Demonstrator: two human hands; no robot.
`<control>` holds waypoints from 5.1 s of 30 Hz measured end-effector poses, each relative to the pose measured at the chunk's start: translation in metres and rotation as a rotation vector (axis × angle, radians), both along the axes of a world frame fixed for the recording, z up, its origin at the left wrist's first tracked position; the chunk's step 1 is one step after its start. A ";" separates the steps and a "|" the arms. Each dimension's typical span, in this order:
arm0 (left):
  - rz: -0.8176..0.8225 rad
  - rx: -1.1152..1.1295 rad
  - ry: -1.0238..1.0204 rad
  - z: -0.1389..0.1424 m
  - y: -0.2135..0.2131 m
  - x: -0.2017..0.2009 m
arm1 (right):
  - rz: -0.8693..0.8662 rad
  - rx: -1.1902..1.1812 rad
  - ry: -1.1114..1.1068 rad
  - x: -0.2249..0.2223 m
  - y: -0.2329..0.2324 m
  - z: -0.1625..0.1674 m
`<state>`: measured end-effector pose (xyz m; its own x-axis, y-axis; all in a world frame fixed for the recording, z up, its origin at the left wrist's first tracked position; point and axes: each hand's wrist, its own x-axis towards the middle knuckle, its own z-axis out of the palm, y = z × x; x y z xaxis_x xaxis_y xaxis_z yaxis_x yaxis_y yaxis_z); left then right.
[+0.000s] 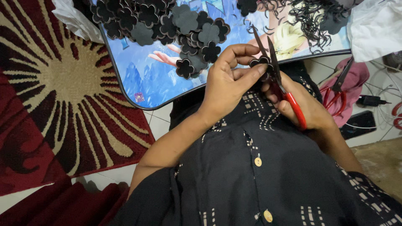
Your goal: The person sits on the floor with a lap board holding black flower-shaped fabric cutouts. They pick up one cutout at a time and use red-handled scissors to trim notches along the petal edges, then set the trimmed piece back on the board and take the next one.
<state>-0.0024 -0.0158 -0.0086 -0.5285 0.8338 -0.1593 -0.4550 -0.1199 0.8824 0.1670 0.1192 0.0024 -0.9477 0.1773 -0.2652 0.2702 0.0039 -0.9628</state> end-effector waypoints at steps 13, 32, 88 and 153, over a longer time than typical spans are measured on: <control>0.005 0.025 0.018 -0.003 -0.001 0.003 | -0.006 0.055 0.032 0.001 0.000 -0.007; 0.030 0.045 -0.022 -0.003 -0.001 0.001 | -0.015 0.060 -0.001 0.000 0.000 -0.002; 0.013 0.011 0.064 0.000 0.007 0.006 | -0.057 -0.012 0.046 0.005 -0.007 -0.006; 0.018 -0.108 0.192 0.017 -0.012 -0.036 | 0.034 0.016 -0.150 0.022 0.014 -0.018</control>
<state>-0.0387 -0.0281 0.0084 -0.5721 0.8077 -0.1423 -0.2759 -0.0262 0.9608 0.1887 0.1329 -0.0161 -0.9033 0.1507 -0.4018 0.4104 0.0303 -0.9114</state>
